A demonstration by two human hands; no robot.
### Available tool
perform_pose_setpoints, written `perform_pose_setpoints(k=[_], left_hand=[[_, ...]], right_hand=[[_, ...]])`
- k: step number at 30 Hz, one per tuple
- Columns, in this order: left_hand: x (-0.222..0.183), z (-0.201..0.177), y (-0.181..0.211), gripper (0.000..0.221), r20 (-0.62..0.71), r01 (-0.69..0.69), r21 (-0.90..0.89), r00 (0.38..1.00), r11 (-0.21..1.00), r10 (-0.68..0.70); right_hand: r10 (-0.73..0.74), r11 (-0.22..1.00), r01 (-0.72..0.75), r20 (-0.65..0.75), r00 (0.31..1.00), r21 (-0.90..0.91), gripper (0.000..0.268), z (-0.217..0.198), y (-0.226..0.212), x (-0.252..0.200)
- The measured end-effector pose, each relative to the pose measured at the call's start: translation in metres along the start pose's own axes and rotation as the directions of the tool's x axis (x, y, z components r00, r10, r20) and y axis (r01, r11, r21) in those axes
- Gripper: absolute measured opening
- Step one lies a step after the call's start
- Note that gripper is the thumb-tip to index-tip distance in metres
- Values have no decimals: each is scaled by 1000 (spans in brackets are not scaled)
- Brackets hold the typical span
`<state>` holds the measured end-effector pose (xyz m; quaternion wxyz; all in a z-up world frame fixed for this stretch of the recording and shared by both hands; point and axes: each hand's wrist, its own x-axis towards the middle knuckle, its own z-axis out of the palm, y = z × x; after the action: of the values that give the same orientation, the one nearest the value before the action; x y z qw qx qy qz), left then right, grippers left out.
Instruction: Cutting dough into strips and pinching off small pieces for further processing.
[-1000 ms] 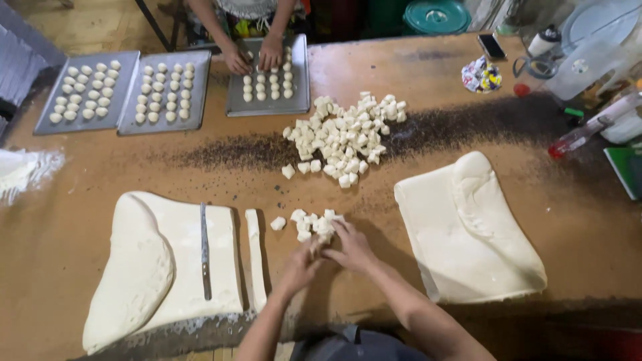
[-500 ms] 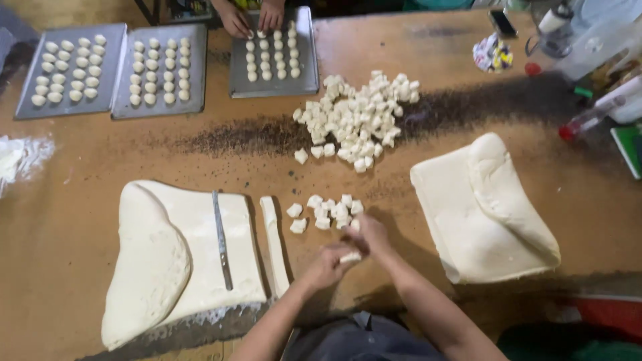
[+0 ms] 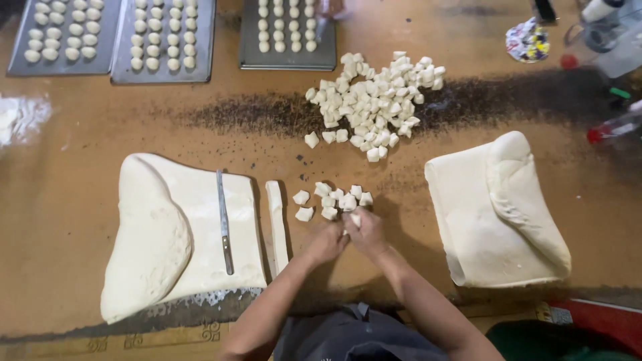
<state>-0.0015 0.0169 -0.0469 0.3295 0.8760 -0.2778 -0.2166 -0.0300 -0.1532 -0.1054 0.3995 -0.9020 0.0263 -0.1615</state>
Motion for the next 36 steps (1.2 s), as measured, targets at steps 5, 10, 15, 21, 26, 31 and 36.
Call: perform_pose_setpoints(k=[5, 10, 15, 21, 26, 31, 36], left_hand=[[-14, -59, 59, 14, 20, -14, -327, 1000, 945, 22], [13, -56, -39, 82, -83, 477, -135, 868, 869, -489], [95, -1, -67, 66, -127, 328, -100, 932, 939, -339], [170, -102, -10, 70, -228, -198, -242, 963, 950, 143], [148, -135, 58, 48, -438, -274, -244, 887, 930, 147], [95, -25, 5, 79, -283, -83, -914, 832, 397, -478], [-39, -20, 20, 93, 248, 262, -959, 961, 113, -121]], right_hand=[[406, 913, -336, 445, 798, -231, 69, -52, -13, 44], [216, 928, -300, 338, 916, 221, 87, -69, 5, 21], [264, 964, -241, 491, 830, -110, 116, -37, -7, 65], [-13, 998, 15, 19, 1000, -63, 68, 14, 64, 193], [130, 868, -55, -117, 985, 494, 111, -63, 20, 257], [176, 925, -140, -72, 982, 352, 65, -20, 8, 165], [17, 944, -216, 616, 788, 250, 22, 43, -27, 53]])
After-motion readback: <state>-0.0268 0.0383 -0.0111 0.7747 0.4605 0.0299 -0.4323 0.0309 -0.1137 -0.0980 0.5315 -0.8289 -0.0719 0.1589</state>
